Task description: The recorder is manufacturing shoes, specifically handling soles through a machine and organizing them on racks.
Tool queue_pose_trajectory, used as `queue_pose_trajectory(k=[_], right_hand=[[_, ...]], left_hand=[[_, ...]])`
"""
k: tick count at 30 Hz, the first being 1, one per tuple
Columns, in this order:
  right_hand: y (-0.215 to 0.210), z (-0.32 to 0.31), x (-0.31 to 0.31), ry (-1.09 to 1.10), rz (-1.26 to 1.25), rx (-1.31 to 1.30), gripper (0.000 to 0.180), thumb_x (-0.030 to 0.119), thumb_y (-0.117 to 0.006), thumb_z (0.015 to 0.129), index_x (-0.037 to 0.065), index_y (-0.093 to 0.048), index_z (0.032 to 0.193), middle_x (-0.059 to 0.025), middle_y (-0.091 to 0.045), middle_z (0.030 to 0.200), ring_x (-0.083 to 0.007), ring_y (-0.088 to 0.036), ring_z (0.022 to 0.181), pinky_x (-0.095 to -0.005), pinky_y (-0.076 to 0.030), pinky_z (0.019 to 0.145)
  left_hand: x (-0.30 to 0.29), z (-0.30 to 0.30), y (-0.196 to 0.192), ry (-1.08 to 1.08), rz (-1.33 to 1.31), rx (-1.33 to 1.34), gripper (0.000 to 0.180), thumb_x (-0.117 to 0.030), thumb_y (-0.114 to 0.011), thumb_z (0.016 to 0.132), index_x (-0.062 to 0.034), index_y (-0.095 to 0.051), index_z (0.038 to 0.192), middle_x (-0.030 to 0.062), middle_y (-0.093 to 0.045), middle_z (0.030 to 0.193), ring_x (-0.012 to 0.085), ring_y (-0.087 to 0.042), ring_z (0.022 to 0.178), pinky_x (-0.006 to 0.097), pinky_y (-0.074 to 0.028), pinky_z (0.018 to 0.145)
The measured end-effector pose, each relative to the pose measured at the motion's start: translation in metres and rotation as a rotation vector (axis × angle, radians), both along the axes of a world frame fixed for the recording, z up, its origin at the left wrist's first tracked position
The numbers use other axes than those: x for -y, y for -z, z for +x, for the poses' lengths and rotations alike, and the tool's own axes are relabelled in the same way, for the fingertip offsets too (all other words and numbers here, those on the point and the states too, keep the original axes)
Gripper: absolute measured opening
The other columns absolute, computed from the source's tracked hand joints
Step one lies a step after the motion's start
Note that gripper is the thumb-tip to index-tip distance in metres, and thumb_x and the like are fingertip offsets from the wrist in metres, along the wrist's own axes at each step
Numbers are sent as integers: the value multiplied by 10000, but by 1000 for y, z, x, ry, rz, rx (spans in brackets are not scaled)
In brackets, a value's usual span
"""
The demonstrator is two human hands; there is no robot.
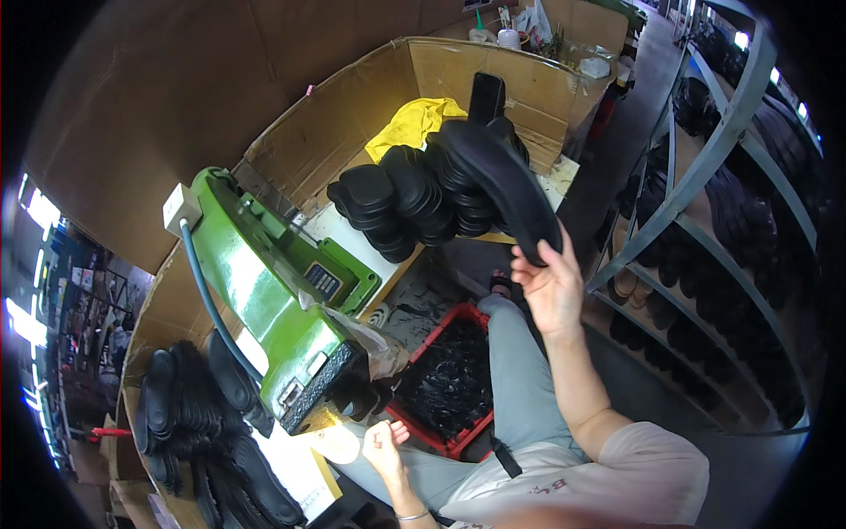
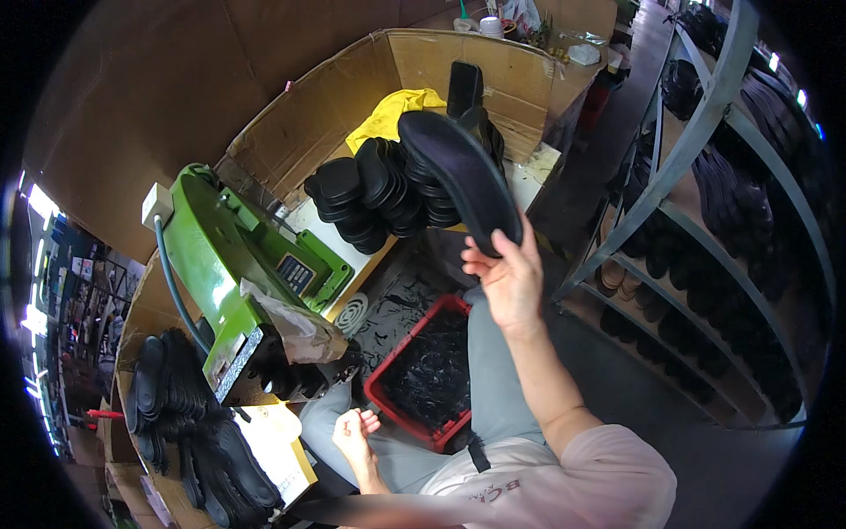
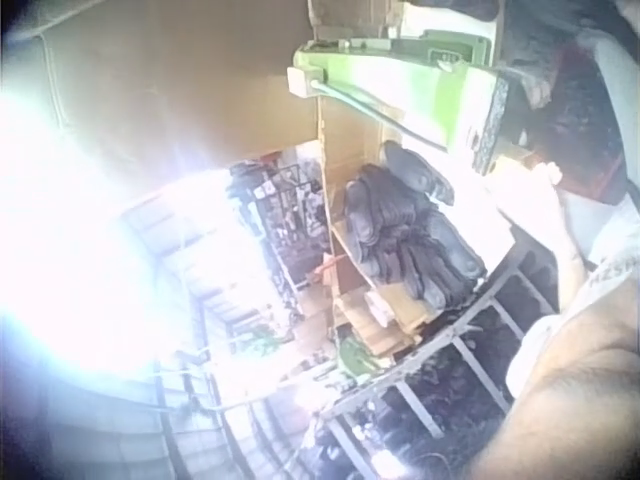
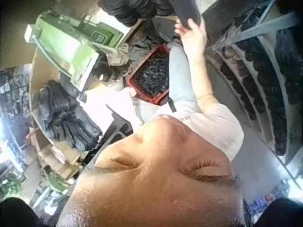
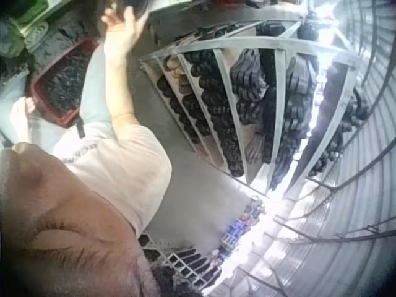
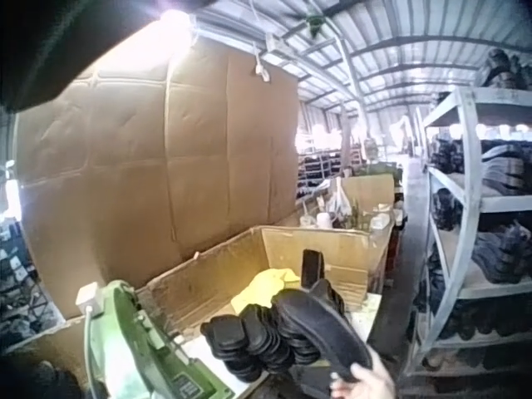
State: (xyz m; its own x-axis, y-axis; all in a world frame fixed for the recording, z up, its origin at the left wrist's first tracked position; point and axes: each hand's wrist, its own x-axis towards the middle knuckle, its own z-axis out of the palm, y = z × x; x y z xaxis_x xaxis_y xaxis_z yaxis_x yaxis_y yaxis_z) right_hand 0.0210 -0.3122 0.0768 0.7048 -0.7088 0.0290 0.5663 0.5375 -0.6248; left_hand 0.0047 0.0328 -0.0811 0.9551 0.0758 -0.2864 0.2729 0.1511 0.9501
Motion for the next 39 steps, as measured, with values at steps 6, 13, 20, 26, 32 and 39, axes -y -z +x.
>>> queue_pose_trajectory(k=[6, 13, 20, 26, 32, 39], right_hand=[[-8, 62, -25, -160, 44, 109, 628, 81, -522, 900, 126, -186, 1429, -183, -593, 991, -255, -655, 773, -336, -566, 649], [-22, 138, -55, -226, 48, 135, 679, 108, -557, 907, 109, -111, 1419, -168, -561, 972, -253, -649, 767, -324, -561, 649], [2, 193, -57, -136, 49, 15, 662, 95, -562, 899, 125, -132, 1402, -192, -491, 1063, -260, -650, 711, -329, -561, 569], [-4, 176, -39, -177, 17, 88, 598, 95, -536, 898, 77, -185, 1382, -173, -586, 962, -262, -654, 750, -361, -563, 641], [-15, 152, -7, -235, 48, 163, 566, 109, -543, 897, 85, -228, 1367, -179, -601, 909, -262, -656, 731, -357, -568, 644], [-16, 65, 31, -206, -62, 150, 526, 92, -545, 876, 105, -349, 1364, -195, -597, 1010, -250, -638, 742, -300, -529, 611]], left_hand=[[2, -10, 1, 49, 101, 56, 154, -119, -569, 909, 34, -576, 919, 161, -658, 780, 179, -642, 635, 281, -545, 594], [-12, -14, 8, 58, 124, 63, 114, -77, -562, 905, 35, -577, 921, 158, -661, 786, 167, -643, 652, 270, -543, 610], [-14, -12, -3, 58, 179, 105, 116, -65, -558, 902, 45, -578, 931, 157, -662, 781, 157, -643, 657, 264, -539, 608], [4, -2, -7, 92, 324, 194, 138, -96, -597, 883, 35, -607, 926, 119, -672, 778, 134, -637, 664, 253, -523, 630], [113, 25, -24, 286, 387, 475, 178, -111, -644, 853, 3, -627, 988, 82, -676, 815, 113, -634, 724, 245, -513, 664], [173, 44, -43, 356, 193, 490, 193, -81, -596, 882, 11, -595, 1051, 94, -675, 939, 116, -634, 820, 242, -509, 741]])
